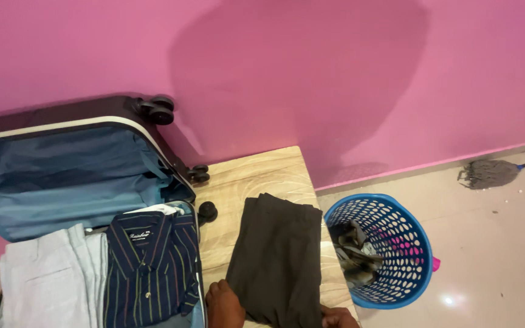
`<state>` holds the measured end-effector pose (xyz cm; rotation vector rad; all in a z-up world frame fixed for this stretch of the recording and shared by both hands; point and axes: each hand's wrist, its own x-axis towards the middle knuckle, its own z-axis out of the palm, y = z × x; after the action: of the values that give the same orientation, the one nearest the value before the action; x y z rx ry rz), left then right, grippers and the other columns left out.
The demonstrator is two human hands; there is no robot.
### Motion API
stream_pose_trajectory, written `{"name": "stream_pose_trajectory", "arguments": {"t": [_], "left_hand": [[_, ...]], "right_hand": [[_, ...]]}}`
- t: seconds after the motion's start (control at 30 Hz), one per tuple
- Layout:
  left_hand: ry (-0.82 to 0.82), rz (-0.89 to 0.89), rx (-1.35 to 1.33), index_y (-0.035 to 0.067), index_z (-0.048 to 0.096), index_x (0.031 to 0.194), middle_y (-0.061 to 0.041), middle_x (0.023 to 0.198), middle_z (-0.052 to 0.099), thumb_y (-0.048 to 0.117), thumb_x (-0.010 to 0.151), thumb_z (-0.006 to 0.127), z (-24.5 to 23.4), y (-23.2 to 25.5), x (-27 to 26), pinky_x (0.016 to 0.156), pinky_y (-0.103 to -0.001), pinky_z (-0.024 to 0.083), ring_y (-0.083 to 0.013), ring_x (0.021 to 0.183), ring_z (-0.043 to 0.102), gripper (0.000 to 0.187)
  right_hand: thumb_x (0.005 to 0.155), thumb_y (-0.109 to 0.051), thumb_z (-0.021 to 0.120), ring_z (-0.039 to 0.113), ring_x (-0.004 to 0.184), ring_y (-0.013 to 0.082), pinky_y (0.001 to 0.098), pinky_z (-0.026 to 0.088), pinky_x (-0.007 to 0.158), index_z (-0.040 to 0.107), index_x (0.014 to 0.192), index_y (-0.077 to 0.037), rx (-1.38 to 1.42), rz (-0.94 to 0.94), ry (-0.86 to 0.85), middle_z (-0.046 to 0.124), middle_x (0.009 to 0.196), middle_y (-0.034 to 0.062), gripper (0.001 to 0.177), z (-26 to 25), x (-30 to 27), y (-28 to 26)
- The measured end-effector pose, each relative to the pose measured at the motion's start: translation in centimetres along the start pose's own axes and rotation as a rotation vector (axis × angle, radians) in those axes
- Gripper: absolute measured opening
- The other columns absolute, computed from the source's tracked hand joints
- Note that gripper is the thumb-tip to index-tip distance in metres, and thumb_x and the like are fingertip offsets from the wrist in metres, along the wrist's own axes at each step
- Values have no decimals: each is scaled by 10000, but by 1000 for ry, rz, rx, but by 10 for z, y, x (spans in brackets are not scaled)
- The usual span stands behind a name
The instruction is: The person picks up clothing items from a basket, folds two separate pairs of pants on a table, and places them into a suitcase.
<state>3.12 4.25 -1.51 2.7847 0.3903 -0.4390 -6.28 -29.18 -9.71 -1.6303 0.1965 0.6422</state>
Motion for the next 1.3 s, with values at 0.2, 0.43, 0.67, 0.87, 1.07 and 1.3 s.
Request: {"name": "stream_pose_trajectory", "arguments": {"t": [0.2, 0.43, 0.67, 0.87, 1.07, 1.3], "left_hand": [[-187, -70, -140, 16, 585, 1192, -223, 1201, 605, 223, 862, 772, -13, -3, 0, 1022, -515, 478, -431, 1196, 565, 432], [-170, 73, 112, 41, 709, 995, -215, 1057, 687, 66, 894, 624, 15, -15, 11, 924, -476, 581, -395, 1049, 698, 136], [1, 190, -16, 17, 562, 1240, -218, 1234, 609, 42, 769, 704, -58, 42, 14, 984, -469, 523, -409, 1153, 613, 493], [-151, -176, -330, -41, 564, 1325, -244, 1361, 597, 506, 777, 885, -82, 89, 69, 1095, -444, 474, -381, 1303, 570, 838], [-241, -59, -523, -14, 541, 1403, -220, 1424, 586, 462, 792, 849, -44, 87, 106, 1115, -397, 456, -336, 1335, 581, 833], [-146, 194, -1298, 20, 571, 1341, -110, 1281, 713, 79, 879, 710, -147, 121, 77, 1012, -337, 475, -225, 1185, 650, 485]], "right_hand": [[838, -198, 950, 489, 577, 70, 256, 389, 565, 785, 851, 77, 32, 189, 198, 549, 605, -12, 321, 7, 0, -3], [794, -116, 873, 574, 589, 118, 303, 483, 598, 699, 765, 25, 173, 250, 435, 636, 604, 34, 226, -9, -11, -9], [789, -311, 829, 675, 785, 139, 292, 543, 713, 734, 1138, -12, 83, 225, 442, 761, 900, 72, 469, -37, 15, -87], [770, -376, 878, 685, 942, 181, 296, 540, 822, 590, 1303, 19, 197, 258, 450, 730, 1069, 113, 723, -41, 70, -173], [779, -320, 858, 736, 1011, 238, 323, 585, 867, 674, 1279, 97, 270, 309, 259, 770, 1160, 188, 677, -48, 109, -216], [939, -207, 661, 651, 1184, 212, 344, 513, 1017, 546, 1408, -76, 395, -58, 257, 698, 1309, 91, 500, -56, 86, -332]]}}
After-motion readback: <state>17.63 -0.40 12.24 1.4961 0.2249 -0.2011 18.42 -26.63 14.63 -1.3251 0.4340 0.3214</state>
